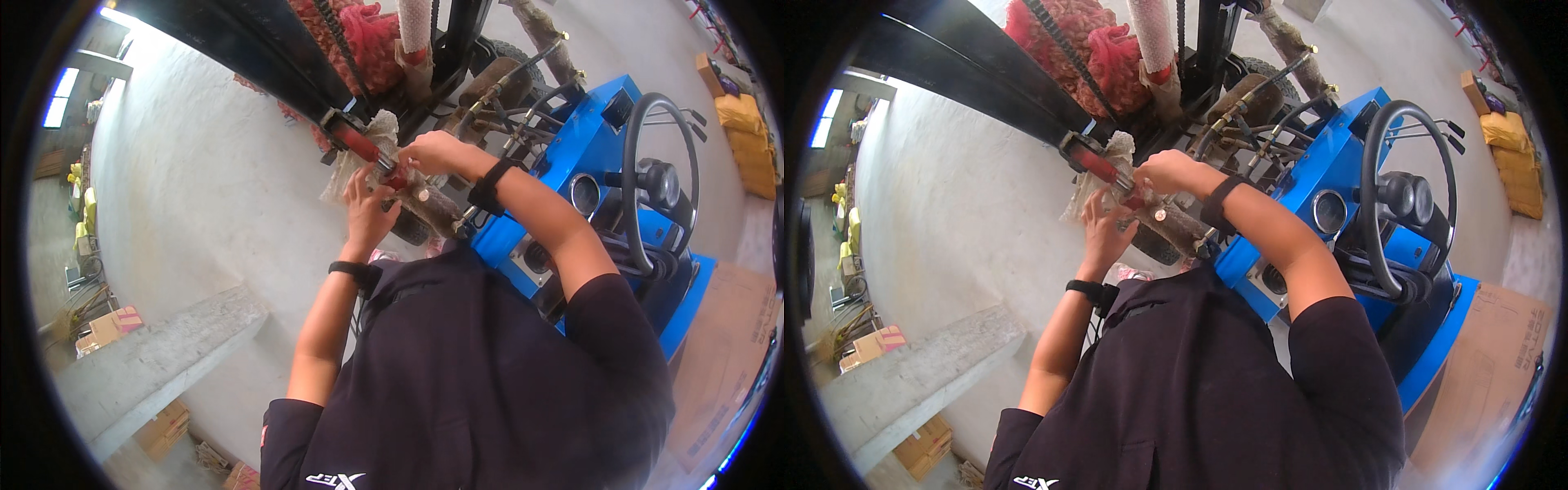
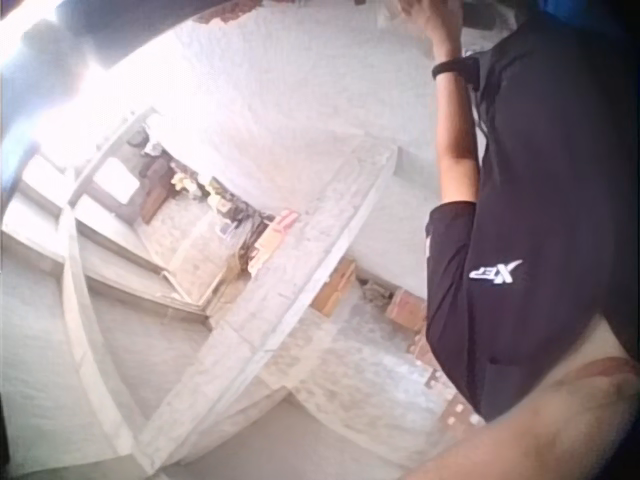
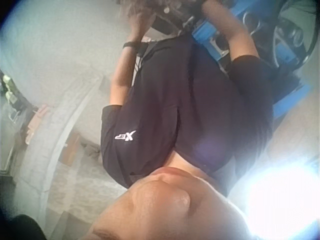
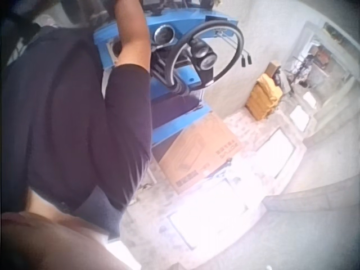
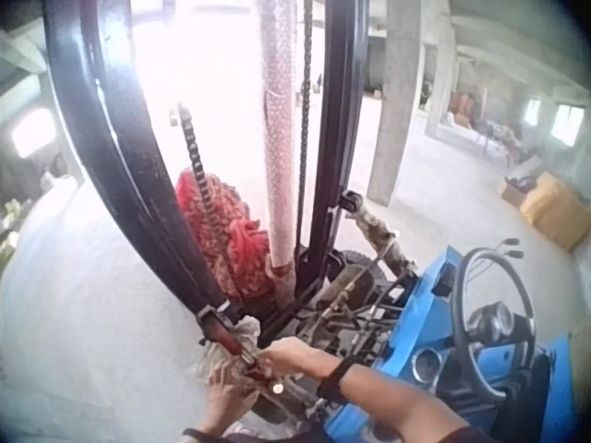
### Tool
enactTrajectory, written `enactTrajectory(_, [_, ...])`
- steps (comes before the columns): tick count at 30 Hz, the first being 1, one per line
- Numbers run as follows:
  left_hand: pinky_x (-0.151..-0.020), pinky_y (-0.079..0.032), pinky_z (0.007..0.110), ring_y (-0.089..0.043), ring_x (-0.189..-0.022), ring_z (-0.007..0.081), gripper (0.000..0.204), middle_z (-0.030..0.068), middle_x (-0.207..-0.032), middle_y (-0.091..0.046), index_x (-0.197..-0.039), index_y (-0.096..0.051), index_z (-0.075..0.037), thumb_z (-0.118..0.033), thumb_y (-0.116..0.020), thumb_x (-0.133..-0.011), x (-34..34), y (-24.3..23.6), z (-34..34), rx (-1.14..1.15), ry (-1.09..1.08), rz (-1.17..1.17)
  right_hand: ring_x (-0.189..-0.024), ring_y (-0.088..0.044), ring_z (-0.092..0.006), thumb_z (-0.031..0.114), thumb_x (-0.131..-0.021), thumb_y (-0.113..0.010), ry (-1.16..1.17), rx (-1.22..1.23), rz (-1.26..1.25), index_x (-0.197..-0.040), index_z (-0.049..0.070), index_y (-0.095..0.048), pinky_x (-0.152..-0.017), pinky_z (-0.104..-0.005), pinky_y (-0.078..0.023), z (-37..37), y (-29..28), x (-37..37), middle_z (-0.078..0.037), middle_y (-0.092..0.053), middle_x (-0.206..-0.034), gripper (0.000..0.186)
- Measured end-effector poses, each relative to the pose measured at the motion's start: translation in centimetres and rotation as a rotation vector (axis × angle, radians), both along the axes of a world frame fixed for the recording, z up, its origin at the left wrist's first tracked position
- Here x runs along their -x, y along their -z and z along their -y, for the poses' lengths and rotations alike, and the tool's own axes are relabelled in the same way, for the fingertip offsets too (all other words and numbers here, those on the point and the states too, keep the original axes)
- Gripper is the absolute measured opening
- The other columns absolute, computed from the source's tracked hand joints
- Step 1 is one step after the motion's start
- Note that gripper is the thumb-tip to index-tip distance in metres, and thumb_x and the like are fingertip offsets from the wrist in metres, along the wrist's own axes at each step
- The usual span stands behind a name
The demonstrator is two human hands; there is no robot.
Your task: The person removes plastic protective wrapping from the hydraulic cylinders and mechanical components of a small blue forklift-like machine, then places the discarded plastic into a bucket.
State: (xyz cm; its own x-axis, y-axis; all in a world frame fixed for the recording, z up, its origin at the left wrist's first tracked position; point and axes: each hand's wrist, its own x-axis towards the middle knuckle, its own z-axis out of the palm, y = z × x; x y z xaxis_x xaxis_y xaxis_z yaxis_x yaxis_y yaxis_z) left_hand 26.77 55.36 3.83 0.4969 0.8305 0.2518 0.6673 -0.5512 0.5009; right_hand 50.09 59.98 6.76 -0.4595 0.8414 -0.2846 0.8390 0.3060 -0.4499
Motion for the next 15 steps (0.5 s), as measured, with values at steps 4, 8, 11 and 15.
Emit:
enactTrajectory(4, [-0.115, -0.023, 0.049, -0.031, -0.142, 0.0339, 0.024, 0.0072, -0.152, -0.038, -0.091, -0.074, -0.012, -0.019, -0.082, -0.069, -1.2, -0.3, 0.0, 0.002, 0.043, -0.051, -0.085, -0.071, -0.033, 0.021, -0.081, -0.066, -0.213, -0.127, 0.071, -0.097, 0.02, -0.072, -0.071, -0.0441, -0.056, 0.5, -0.4, 0.8, -0.009, -0.073, -0.09, 0.017])
enactTrajectory(8, [-0.115, -0.022, 0.052, -0.03, -0.142, 0.0333, 0.023, 0.0065, -0.152, -0.039, -0.089, -0.073, -0.01, -0.019, -0.08, -0.068, -1.8, 0.4, 0.3, -0.048, 0.001, -0.155, -0.079, -0.07, -0.0332, 0.019, -0.079, -0.064, -0.286, -0.194, 0.17, -0.091, 0.019, -0.074, -0.068, -0.0446, -0.055, 1.1, 1.5, 1.7, -0.009, -0.072, -0.085, 0.015])
enactTrajectory(11, [-0.116, -0.02, 0.052, -0.028, -0.144, 0.0329, 0.015, 0.0044, -0.153, -0.039, -0.085, -0.073, -0.012, -0.016, -0.077, -0.071, -1.9, 1.2, 0.4, -0.026, -0.021, -0.195, -0.083, -0.072, -0.0319, 0.022, -0.081, -0.066, -0.287, -0.199, 0.211, -0.087, 0.019, -0.074, -0.068, -0.0428, -0.056, 0.9, 2.4, 1.5, -0.009, -0.073, -0.087, 0.011])
enactTrajectory(15, [-0.116, -0.019, 0.053, -0.028, -0.144, 0.0326, 0.006, 0.0038, -0.152, -0.041, -0.076, -0.071, -0.01, -0.012, -0.075, -0.072, -1.6, 1.9, 0.5, -0.049, 0.014, -0.168, -0.083, -0.071, -0.0321, 0.022, -0.08, -0.065, -0.225, -0.153, 0.239, -0.087, 0.018, -0.075, -0.07, -0.0425, -0.057, 0.7, 2.6, 0.6, -0.01, -0.073, -0.087, 0.013])
